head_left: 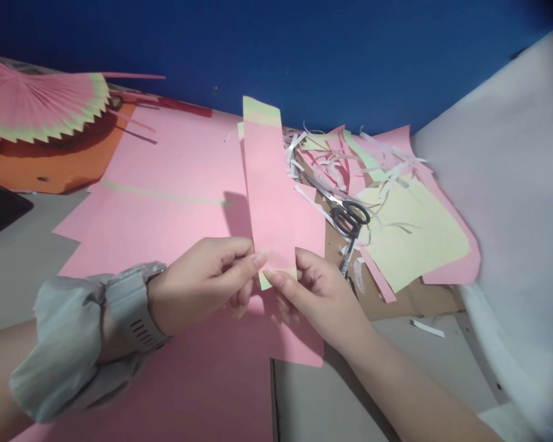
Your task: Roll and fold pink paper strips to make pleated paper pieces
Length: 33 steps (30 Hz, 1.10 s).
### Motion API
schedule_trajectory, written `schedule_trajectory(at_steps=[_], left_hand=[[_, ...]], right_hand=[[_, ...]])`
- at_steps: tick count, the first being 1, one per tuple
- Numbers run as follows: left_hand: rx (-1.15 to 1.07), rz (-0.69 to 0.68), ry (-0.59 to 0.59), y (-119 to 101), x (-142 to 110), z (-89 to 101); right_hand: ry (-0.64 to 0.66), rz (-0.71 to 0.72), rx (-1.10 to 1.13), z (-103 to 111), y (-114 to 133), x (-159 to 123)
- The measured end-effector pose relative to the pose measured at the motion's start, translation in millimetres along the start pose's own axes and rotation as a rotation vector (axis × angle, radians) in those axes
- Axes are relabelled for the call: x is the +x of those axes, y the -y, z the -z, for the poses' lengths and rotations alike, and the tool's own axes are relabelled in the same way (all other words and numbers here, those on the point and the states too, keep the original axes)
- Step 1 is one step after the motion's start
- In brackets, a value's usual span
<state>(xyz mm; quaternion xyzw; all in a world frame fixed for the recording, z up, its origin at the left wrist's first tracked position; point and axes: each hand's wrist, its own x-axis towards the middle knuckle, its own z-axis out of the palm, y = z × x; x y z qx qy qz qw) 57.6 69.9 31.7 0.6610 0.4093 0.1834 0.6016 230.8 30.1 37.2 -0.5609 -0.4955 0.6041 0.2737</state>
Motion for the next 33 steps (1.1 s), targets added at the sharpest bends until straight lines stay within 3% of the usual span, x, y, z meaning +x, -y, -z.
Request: schedule_trajectory(at_steps=[13, 22, 33], left_hand=[[0.002, 0.006, 0.013, 0.6, -1.4, -1.7], [0.058, -0.014, 0.139, 2.1, -1.6, -0.6], [-0.139, 0.020, 0.119, 0.3, -4.0, -0.2]], right_hand=[[0.002, 0.009, 0.030, -0.5, 0.8, -0.5], [-0.003, 0.123, 0.122, 0.9, -1.5, 0.3], [-0.177, 0.221, -0.101, 0.2, 1.2, -3.4]])
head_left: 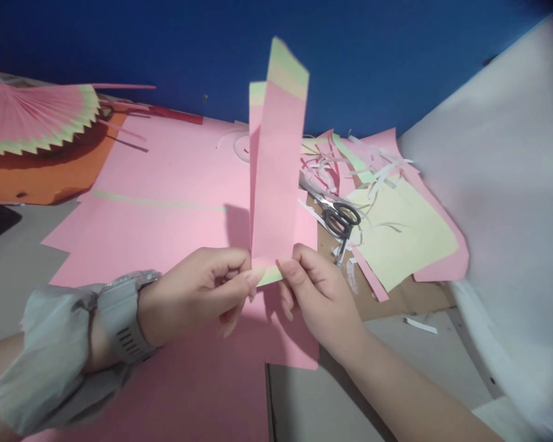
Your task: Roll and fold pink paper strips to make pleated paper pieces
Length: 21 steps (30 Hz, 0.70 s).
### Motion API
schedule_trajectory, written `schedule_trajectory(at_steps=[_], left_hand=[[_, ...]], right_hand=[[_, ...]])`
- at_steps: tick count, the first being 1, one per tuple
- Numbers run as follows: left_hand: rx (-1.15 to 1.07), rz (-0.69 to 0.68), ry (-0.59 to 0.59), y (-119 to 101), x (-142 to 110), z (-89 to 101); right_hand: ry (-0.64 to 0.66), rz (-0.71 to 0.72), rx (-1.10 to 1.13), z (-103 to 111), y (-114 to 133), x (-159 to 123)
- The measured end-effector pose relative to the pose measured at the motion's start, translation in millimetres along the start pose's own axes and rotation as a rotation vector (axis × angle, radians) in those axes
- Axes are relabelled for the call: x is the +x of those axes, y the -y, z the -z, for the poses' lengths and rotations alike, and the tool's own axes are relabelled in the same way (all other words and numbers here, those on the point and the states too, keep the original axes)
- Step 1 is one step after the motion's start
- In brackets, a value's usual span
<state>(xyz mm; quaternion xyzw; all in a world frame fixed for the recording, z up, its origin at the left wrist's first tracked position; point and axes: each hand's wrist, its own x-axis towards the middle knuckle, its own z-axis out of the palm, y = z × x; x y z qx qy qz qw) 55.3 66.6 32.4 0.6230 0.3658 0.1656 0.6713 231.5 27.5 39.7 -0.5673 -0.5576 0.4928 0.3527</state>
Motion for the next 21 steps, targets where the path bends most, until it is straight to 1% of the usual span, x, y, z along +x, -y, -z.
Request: schedule_trajectory(at_steps=[3, 7, 11, 14, 16, 18, 19, 21], left_hand=[[-0.051, -0.002, 0.021, 0.7, -0.8, 0.1], [-0.137, 0.004, 0.031, 2.4, -1.1, 0.5], [-0.208, -0.002, 0.050, 4.4, 0.7, -0.6], [-0.271, -0.017, 0.089, 6.2, 2.2, -1.1], [-0.286, -0.023, 0.126, 7.5, 1.9, -0.7], [-0.274, -0.022, 0.167, 8.1, 0.5, 0.1], [-0.266, -0.018, 0.184, 8.0, -0.5, 0.5], [-0.260, -0.009, 0.201, 6.9, -2.2, 1.1]], right_hand=[[0.024, 0.016, 0.036, 1.6, -2.6, 0.5], [0.124, -0.061, 0.095, 6.0, -7.6, 1.3], [0.144, -0.100, 0.119, 6.2, -10.6, 3.3], [0.148, -0.158, 0.227, 4.3, -10.5, 4.7], [0.209, -0.197, 0.298, 3.5, -9.9, 4.8], [0.287, -0.211, 0.328, 3.2, -9.0, 3.9], [0.304, -0.210, 0.332, 3.1, -8.5, 3.3], [0.287, -0.214, 0.329, 3.1, -7.4, 1.9]])
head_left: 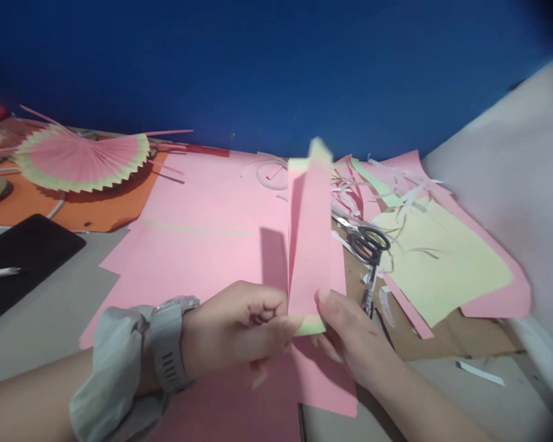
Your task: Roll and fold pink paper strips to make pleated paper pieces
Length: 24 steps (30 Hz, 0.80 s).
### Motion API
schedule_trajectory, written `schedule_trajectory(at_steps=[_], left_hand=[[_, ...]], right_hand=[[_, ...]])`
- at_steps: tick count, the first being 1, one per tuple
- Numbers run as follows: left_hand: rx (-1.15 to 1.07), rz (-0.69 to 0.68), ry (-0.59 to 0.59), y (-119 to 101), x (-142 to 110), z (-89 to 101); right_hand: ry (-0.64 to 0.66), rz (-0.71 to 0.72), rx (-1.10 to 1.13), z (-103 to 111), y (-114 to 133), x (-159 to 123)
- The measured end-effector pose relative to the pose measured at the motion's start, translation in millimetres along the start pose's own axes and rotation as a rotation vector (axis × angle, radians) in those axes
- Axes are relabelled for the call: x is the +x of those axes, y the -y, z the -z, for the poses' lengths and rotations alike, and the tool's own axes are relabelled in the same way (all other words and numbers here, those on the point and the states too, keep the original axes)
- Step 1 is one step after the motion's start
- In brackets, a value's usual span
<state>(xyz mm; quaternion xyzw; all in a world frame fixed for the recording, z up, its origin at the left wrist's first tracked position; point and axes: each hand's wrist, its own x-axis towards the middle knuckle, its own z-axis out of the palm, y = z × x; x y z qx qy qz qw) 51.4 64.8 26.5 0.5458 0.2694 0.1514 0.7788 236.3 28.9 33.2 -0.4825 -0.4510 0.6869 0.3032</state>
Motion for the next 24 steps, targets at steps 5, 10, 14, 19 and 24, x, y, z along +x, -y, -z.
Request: schedule_trajectory(at_steps=[5, 10, 14, 19, 24], left_hand=[[0.019, 0.067, 0.027, -6.7, -1.3, -1.3], [0.137, 0.079, 0.079, -7.2, -1.6, -1.8], [0.188, 0.053, 0.035, -2.4, -0.1, -2.0], [0.144, -0.007, -0.253, 1.1, 2.7, -3.3], [0.229, -0.050, -0.383, 3.1, 3.9, -3.8]], right_hand=[[-0.007, 0.051, -0.100, 0.1, 2.4, -1.1], [-0.095, 0.102, -0.097, 1.1, -2.2, -0.3], [-0.118, 0.152, -0.238, 1.0, -6.2, -1.6], [-0.047, 0.219, -0.432, -2.4, -2.8, -3.4], [-0.049, 0.246, -0.439, -6.8, 1.9, -0.8]])
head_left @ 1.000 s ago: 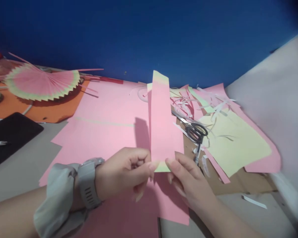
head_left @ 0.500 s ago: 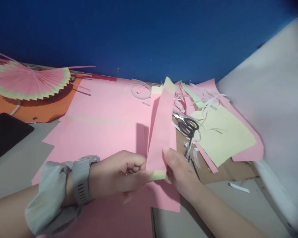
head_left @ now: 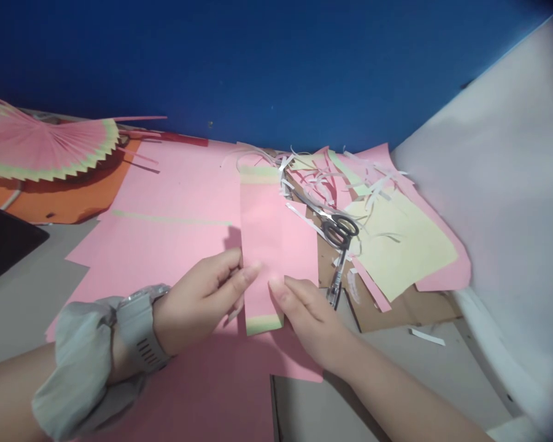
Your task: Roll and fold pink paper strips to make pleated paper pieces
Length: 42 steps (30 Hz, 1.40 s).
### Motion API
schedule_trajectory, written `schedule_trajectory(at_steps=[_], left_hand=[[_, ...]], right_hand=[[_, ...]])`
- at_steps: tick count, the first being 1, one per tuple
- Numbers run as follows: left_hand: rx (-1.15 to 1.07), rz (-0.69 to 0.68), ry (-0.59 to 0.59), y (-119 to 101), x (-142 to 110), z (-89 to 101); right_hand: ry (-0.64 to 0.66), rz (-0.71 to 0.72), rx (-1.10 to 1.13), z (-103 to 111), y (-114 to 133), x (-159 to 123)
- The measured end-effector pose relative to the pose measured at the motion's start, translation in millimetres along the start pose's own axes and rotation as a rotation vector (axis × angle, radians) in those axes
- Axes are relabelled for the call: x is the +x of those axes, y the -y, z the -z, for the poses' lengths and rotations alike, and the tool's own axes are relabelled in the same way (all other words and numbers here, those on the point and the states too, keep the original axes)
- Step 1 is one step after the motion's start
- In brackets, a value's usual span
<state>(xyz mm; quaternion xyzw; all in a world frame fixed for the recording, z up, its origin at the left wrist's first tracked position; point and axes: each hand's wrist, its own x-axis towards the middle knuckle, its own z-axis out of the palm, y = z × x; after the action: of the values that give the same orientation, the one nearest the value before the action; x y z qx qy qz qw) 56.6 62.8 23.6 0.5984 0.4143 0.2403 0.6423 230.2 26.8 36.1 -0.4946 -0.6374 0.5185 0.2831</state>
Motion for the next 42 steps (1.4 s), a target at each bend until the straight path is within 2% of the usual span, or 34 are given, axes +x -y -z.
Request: schedule_trajectory(at_steps=[5, 11, 18, 26, 30, 32, 35, 39, 42], left_hand=[[0.052, 0.007, 0.097, 1.2, 2.2, -0.6], [0.124, 0.021, 0.094, -0.6, 2.2, -1.0], [0.178, -0.015, 0.211, -6.3, 3.0, 0.8], [0.145, 0.047, 0.245, -4.6, 1.3, 1.9], [0.012, -0.011, 0.195, -8.8, -0.6, 0.5], [-0.077, 0.022, 0.147, -9.5, -1.5, 0.1], [-0.138, 0.113, 0.101, -7.6, -3.0, -0.3], [-0.089, 0.163, 0.031, -2.5, -6.3, -0.4], [0.007, 0.069, 0.085, -3.1, -6.7, 0.4]], right_hand=[[-0.035, -0.022, 0.026, -0.1, -2.2, 2.0], [-0.036, -0.068, 0.072, 0.3, -1.3, 1.9], [-0.057, -0.069, 0.148, 1.4, -2.1, 2.2], [-0.053, -0.139, 0.286, 1.1, -6.0, -0.4], [0.139, -0.134, 0.167, 5.5, -2.7, -1.3], [0.203, -0.113, 0.059, 6.1, 0.2, -1.0], [0.206, -0.129, -0.044, 4.7, 2.1, -0.3], [0.129, -0.081, -0.091, 3.5, 2.0, 0.2], [0.203, -0.056, -0.133, 4.3, 4.6, -0.4]])
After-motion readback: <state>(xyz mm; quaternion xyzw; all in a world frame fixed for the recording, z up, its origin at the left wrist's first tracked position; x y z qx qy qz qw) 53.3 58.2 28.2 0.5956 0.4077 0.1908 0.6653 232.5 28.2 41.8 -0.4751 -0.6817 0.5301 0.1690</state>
